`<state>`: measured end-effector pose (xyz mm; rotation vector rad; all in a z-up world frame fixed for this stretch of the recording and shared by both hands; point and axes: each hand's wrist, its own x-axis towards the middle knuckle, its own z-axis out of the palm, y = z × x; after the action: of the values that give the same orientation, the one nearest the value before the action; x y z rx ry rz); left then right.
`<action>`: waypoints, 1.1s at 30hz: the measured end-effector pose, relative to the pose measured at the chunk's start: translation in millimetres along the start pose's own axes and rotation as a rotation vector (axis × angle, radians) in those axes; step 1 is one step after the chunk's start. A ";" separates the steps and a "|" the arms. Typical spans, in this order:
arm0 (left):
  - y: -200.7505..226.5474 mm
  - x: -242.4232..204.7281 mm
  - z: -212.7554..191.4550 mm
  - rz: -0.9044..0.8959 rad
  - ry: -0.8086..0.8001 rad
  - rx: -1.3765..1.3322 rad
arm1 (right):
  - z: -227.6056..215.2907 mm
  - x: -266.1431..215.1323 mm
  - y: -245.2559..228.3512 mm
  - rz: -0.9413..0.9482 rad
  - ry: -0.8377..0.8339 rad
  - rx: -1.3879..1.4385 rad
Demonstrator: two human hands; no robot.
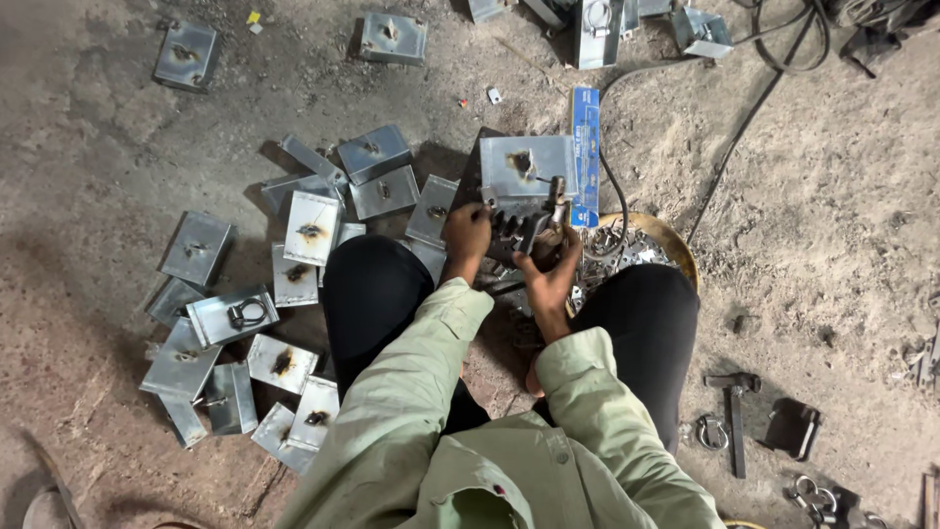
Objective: The person sits on the floor and welds small metal boxes using a handheld welding tool. They pick up boxes from a pile, weld a small component onto them, and place the finished pieces back into the pile.
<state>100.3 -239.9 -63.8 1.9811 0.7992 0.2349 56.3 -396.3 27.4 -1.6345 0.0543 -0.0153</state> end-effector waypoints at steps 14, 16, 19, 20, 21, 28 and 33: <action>28.9 -5.5 -16.5 -0.050 0.022 -0.050 | 12.2 -8.7 9.0 -0.136 -0.062 -0.437; 30.1 -6.6 -16.9 -0.061 0.011 -0.041 | 12.8 -8.3 9.6 -0.116 -0.072 -0.448; 28.6 -6.6 -15.2 -0.053 0.027 -0.040 | 14.8 -8.1 8.3 -0.084 -0.094 -0.431; 27.7 -5.6 -14.4 -0.046 0.038 -0.041 | 15.3 -7.8 7.5 -0.076 -0.103 -0.420; 26.1 -5.2 -13.7 -0.041 0.041 -0.051 | 15.6 -8.4 6.9 -0.066 -0.112 -0.410; 24.5 -4.8 -11.3 -0.016 0.053 -0.072 | 19.5 -8.0 1.1 -0.033 -0.168 -0.284; 36.0 -10.8 -21.8 -0.066 0.007 -0.125 | 23.1 -5.7 -3.9 0.056 -0.167 -0.290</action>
<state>97.6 -243.1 -20.6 1.8345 0.8330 0.2471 51.6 -372.8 29.9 -1.9179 -0.0272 0.1788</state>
